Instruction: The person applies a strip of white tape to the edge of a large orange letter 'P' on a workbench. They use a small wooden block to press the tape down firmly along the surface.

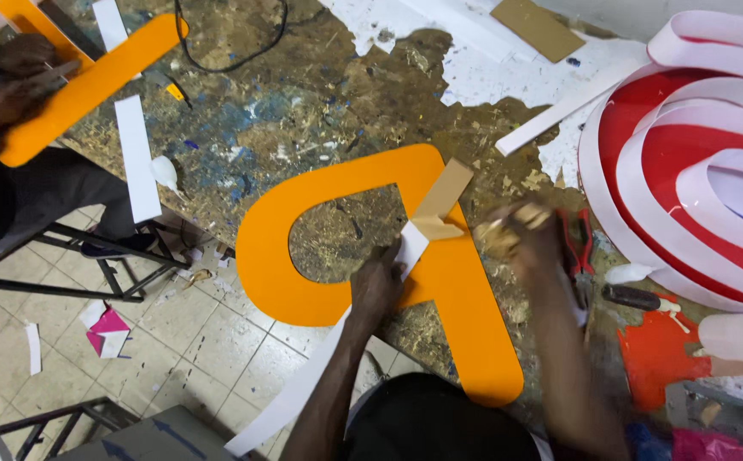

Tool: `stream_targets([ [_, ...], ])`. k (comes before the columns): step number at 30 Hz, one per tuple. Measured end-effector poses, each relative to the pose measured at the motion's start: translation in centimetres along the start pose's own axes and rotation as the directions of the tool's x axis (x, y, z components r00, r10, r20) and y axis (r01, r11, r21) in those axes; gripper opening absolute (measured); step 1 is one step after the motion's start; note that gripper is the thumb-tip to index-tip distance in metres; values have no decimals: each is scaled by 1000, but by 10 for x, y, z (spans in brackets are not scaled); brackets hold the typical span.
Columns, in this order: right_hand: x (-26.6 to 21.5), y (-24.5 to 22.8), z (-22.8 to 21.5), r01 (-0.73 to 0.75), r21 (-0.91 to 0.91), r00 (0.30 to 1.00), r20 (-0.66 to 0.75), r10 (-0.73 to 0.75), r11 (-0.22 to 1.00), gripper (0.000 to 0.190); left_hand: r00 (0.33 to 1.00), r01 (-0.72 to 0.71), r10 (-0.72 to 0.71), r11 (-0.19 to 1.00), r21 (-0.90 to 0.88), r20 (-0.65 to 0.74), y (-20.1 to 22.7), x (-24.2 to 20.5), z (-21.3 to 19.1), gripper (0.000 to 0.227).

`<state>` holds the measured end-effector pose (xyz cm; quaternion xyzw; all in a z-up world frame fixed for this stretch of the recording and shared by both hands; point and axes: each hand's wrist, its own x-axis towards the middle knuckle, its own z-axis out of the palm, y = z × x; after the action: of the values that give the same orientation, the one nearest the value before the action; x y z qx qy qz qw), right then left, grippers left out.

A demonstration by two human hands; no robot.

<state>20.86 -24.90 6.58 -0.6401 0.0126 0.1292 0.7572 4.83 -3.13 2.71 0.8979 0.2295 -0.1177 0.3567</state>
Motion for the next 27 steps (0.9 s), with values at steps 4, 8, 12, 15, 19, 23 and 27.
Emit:
stream_targets([
  [4,21,-44,-34,241,-51,958,176,-228,969,11,995,-85,86,996,25,-56,-24,12,23,66],
  [8,21,-6,-8,435,-585,897,349,-271,685,43,990,-96,102,994,60,-101,-25,11,33,69],
  [12,22,40,38,548,-796,823,569,10,257,70,984,-108,119,991,83,-136,-22,13,34,72],
  [15,16,70,50,602,-770,796,599,-85,213,42,971,-118,131,990,76,-199,-28,15,44,72],
  [19,11,89,51,563,-727,812,574,-102,393,25,951,-147,147,989,22,-273,-11,19,39,62],
  [23,12,98,44,498,-750,853,514,-90,435,18,946,-208,205,978,15,-250,1,26,37,67],
  [27,18,82,30,318,-671,893,449,27,670,5,965,-151,155,988,35,-213,-2,40,44,59],
])
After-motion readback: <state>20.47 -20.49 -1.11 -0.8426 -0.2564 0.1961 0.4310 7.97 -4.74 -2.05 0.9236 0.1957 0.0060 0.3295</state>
